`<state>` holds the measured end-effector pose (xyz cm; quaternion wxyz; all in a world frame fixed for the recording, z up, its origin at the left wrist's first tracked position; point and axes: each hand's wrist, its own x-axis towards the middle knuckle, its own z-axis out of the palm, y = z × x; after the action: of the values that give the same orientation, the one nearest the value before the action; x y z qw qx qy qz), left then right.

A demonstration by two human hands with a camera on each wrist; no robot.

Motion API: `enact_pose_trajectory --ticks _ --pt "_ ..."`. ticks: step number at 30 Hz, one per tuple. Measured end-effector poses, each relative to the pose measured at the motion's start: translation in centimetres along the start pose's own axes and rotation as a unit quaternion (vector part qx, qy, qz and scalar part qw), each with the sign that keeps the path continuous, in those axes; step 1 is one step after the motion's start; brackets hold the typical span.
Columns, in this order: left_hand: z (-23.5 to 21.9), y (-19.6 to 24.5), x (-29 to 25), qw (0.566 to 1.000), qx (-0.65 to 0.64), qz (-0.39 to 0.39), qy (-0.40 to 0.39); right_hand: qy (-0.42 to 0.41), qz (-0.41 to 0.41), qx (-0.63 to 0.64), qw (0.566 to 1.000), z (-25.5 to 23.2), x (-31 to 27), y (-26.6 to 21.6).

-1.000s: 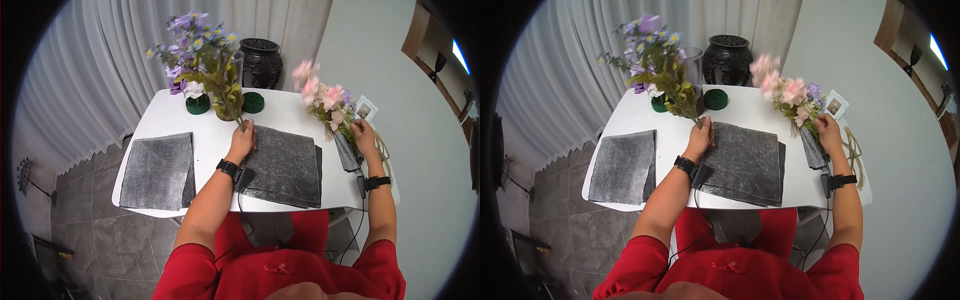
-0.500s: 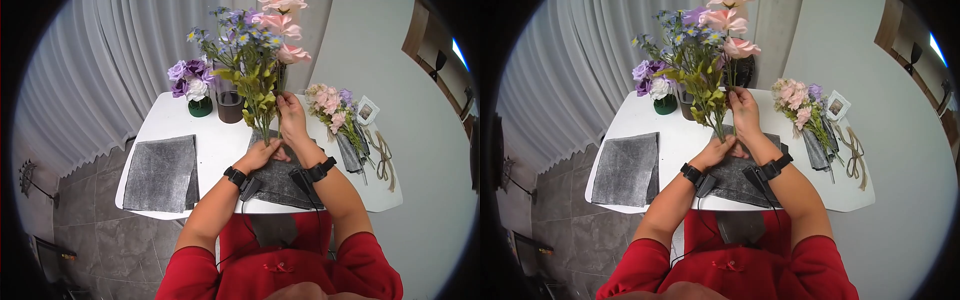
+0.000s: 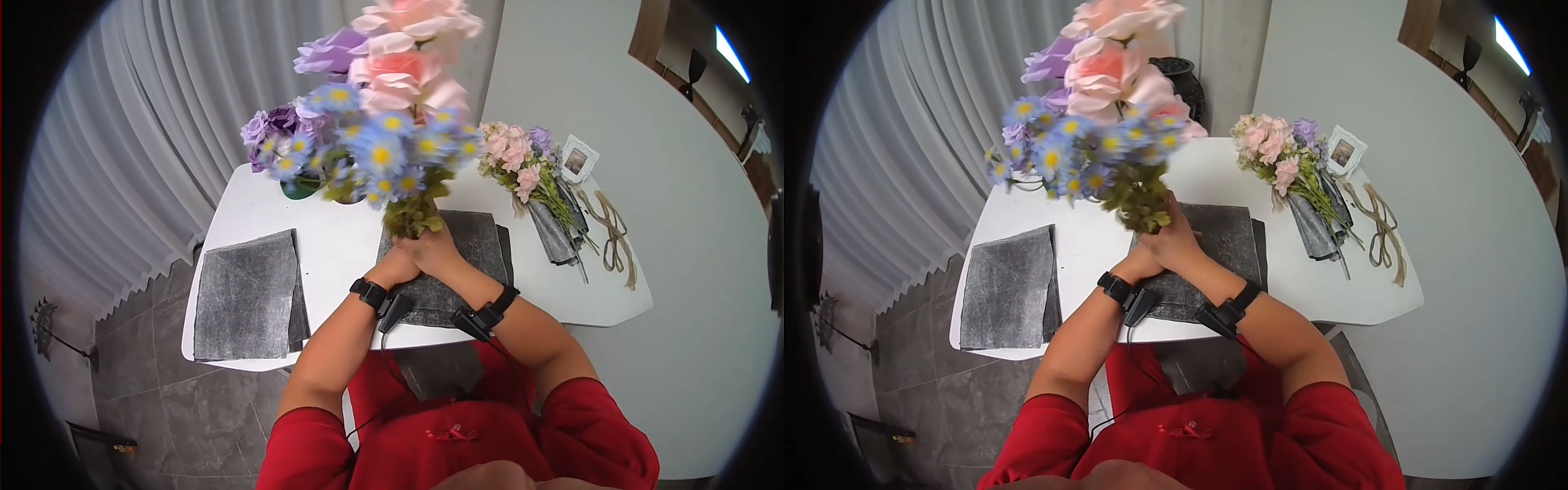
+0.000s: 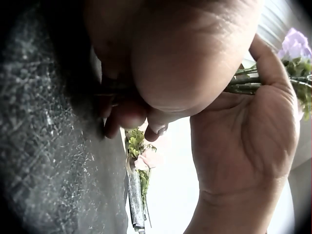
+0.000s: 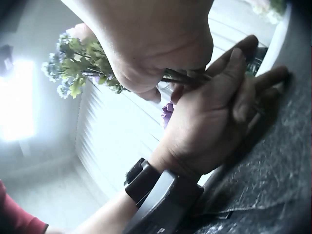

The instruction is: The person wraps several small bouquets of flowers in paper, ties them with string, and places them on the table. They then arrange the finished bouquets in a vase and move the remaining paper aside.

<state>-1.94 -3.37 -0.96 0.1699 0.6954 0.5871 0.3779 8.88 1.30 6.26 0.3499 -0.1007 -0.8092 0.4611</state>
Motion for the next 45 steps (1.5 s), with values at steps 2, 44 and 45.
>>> enact_pose_trajectory --ticks 2,44,45 --pt "1.2 -2.2 0.3 0.998 0.058 0.005 0.032 0.008 0.168 0.114 0.979 -0.6 0.4 -2.2" --pt "-1.9 7.2 -0.4 0.975 -0.217 -0.019 -0.045 0.173 0.132 0.235 0.947 -5.2 -3.8 -2.1" --pt "-2.1 7.0 -0.5 0.975 -0.216 -0.017 -0.047 0.175 0.130 0.235 0.947 -6.3 -4.4 -2.1"
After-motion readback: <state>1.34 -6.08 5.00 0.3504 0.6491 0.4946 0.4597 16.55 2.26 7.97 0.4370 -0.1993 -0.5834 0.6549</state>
